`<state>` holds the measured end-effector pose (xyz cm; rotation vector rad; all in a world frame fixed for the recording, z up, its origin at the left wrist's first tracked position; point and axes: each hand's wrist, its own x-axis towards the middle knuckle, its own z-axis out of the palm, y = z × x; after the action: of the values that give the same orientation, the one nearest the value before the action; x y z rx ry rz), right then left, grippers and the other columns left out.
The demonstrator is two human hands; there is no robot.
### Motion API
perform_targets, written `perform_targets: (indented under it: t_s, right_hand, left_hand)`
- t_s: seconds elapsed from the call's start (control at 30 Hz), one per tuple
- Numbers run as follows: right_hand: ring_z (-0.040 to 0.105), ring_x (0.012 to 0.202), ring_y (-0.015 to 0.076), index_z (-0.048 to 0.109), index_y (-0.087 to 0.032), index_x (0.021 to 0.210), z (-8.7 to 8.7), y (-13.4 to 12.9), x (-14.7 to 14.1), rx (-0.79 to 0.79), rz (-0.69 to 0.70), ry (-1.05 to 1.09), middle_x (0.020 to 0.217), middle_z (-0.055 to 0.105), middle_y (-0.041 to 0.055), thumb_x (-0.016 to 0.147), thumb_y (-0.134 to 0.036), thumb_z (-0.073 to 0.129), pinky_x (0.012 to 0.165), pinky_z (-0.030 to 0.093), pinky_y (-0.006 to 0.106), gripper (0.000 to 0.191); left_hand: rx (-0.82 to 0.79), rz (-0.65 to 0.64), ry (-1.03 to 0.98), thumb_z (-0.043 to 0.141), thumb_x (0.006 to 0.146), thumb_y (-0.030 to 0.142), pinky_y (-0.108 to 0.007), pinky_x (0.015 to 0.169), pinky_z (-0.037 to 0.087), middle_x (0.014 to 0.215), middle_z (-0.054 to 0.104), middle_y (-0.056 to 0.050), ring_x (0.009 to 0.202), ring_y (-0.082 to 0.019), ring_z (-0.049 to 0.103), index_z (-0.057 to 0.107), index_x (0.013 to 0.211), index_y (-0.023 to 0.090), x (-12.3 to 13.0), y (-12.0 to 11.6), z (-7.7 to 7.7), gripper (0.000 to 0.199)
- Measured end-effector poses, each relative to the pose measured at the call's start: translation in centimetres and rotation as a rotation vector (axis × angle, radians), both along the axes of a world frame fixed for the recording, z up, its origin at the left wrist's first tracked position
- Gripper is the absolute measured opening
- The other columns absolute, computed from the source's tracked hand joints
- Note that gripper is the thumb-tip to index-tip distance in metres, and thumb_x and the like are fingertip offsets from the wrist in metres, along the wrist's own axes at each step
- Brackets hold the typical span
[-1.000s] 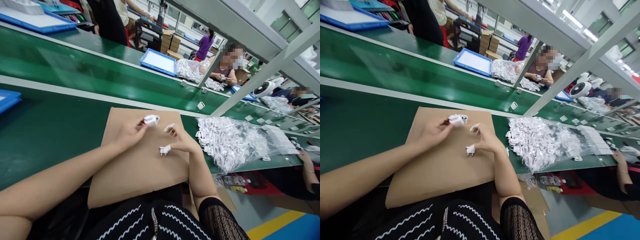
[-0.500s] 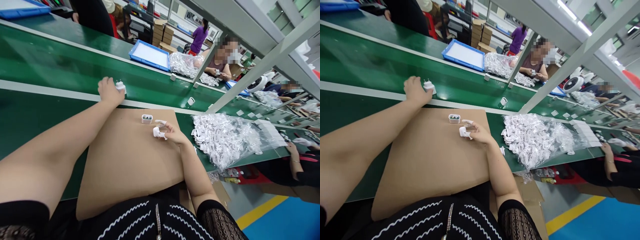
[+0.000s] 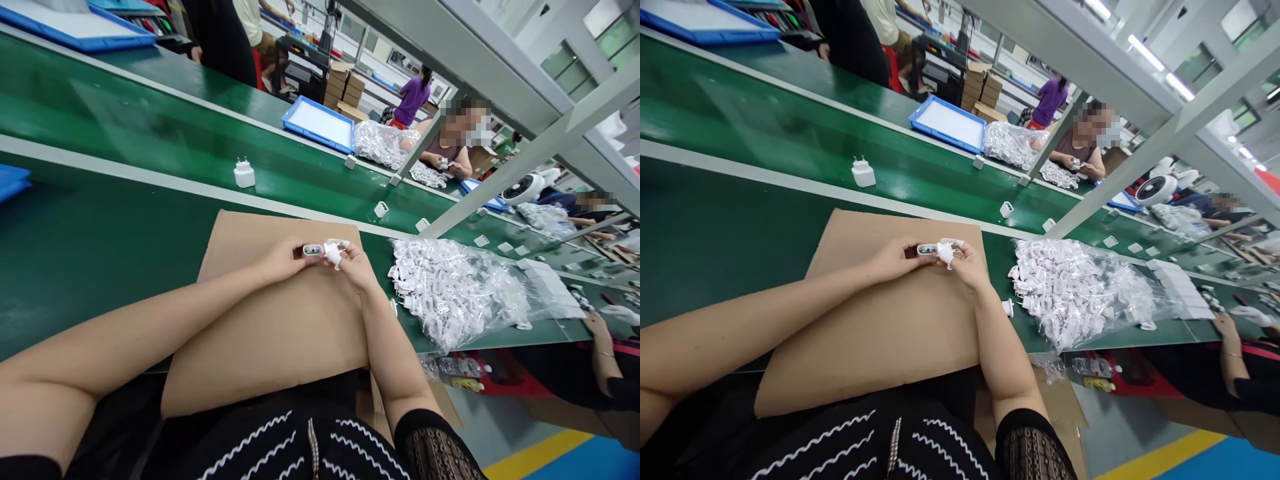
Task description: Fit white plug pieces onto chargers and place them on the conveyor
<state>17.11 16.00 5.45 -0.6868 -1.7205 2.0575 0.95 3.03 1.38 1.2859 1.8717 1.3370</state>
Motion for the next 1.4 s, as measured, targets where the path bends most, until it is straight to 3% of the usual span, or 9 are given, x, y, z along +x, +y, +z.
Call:
perform_targets:
  t_s: [0.17,0.33,0.5,0.63,0.73,0.9,1.07,1.2,1.4]
  right_hand:
    - [0.063,0.078,0.0149,0.066,-0.022,0.083,0.1,-0.8,0.0,0.383,-0.127,-0.050,0.089,0.070,0.0007,0.052,-0.038,0.096,0.072,0.053,0.029,0.046]
    - [0.042,0.057,0.0090,0.067,-0.023,0.092,-0.4,-1.4,-0.5,0.516,-0.107,-0.090,0.073,0.057,-0.0059,0.060,-0.036,0.090,0.054,0.038,0.025,0.041]
    - [0.059,0.074,0.0145,0.075,-0.022,0.088,0.0,-1.3,0.0,0.823,-0.016,-0.052,0.089,0.066,0.0013,0.077,-0.025,0.076,0.070,0.050,0.029,0.011]
    - [0.066,0.090,0.0189,0.078,-0.026,0.107,0.8,-1.1,0.7,1.006,0.099,-0.044,0.097,0.071,0.0036,0.087,-0.015,0.061,0.085,0.054,0.034,0.028]
    - [0.066,0.101,0.0220,0.077,-0.025,0.108,1.0,-1.1,0.6,1.135,0.128,-0.011,0.104,0.072,0.0063,0.090,-0.012,0.056,0.093,0.053,0.038,0.030]
    - [0.064,0.098,0.0231,0.073,-0.022,0.102,1.0,-1.2,0.0,1.230,0.219,-0.093,0.102,0.068,0.0079,0.089,-0.008,0.051,0.089,0.053,0.038,0.029]
    - [0.059,0.089,0.0224,0.068,-0.021,0.088,0.9,-1.5,-0.4,1.317,0.183,-0.192,0.089,0.061,0.0062,0.084,-0.004,0.050,0.081,0.049,0.035,0.025]
    - [0.058,0.092,0.0232,0.069,-0.021,0.091,0.8,-1.7,-0.6,1.360,0.167,-0.214,0.090,0.062,0.0066,0.081,-0.003,0.049,0.083,0.049,0.034,0.030]
    - [0.057,0.090,0.0246,0.070,-0.021,0.084,1.6,-1.5,-1.3,1.377,0.260,-0.288,0.086,0.060,0.0069,0.076,-0.001,0.049,0.079,0.047,0.035,0.031]
  left_hand:
    - [0.087,0.104,0.040,0.082,0.074,0.053,-0.046,0.098,0.055,0.127,0.071,-0.013,0.113,-0.033,0.067,0.071,0.127,0.021,2.7,-2.4,-0.9,0.063]
    - [0.097,0.048,0.081,0.068,0.090,0.047,-0.047,0.101,0.053,0.113,0.077,-0.008,0.108,-0.031,0.068,0.077,0.113,0.024,3.1,-2.8,-0.8,0.034]
    - [0.116,0.058,0.045,0.071,0.088,0.049,-0.044,0.094,0.055,0.109,0.076,-0.009,0.104,-0.030,0.069,0.077,0.109,0.022,2.7,-2.6,-0.9,0.035]
    - [0.143,0.014,0.039,0.069,0.089,0.043,-0.041,0.091,0.054,0.107,0.075,-0.008,0.101,-0.028,0.068,0.078,0.106,0.023,2.2,-2.7,-1.1,0.028]
    - [0.154,-0.015,0.068,0.070,0.090,0.041,-0.041,0.090,0.054,0.101,0.074,-0.007,0.098,-0.027,0.068,0.078,0.103,0.023,2.0,-2.7,-1.0,0.024]
    - [0.150,-0.024,0.063,0.072,0.088,0.038,-0.041,0.089,0.054,0.100,0.073,-0.007,0.096,-0.027,0.067,0.077,0.104,0.021,1.7,-2.6,-1.0,0.024]
    - [0.122,-0.031,0.067,0.072,0.088,0.034,-0.040,0.089,0.053,0.096,0.073,-0.007,0.095,-0.026,0.067,0.078,0.101,0.021,1.6,-2.5,-0.9,0.020]
    - [0.094,-0.025,0.081,0.070,0.089,0.036,-0.040,0.088,0.053,0.093,0.073,-0.006,0.093,-0.026,0.066,0.078,0.096,0.021,1.7,-2.5,-0.9,0.019]
    - [0.130,-0.013,0.122,0.067,0.092,0.040,-0.042,0.092,0.053,0.098,0.077,-0.005,0.094,-0.028,0.067,0.078,0.118,0.026,1.9,-2.8,-0.7,0.032]
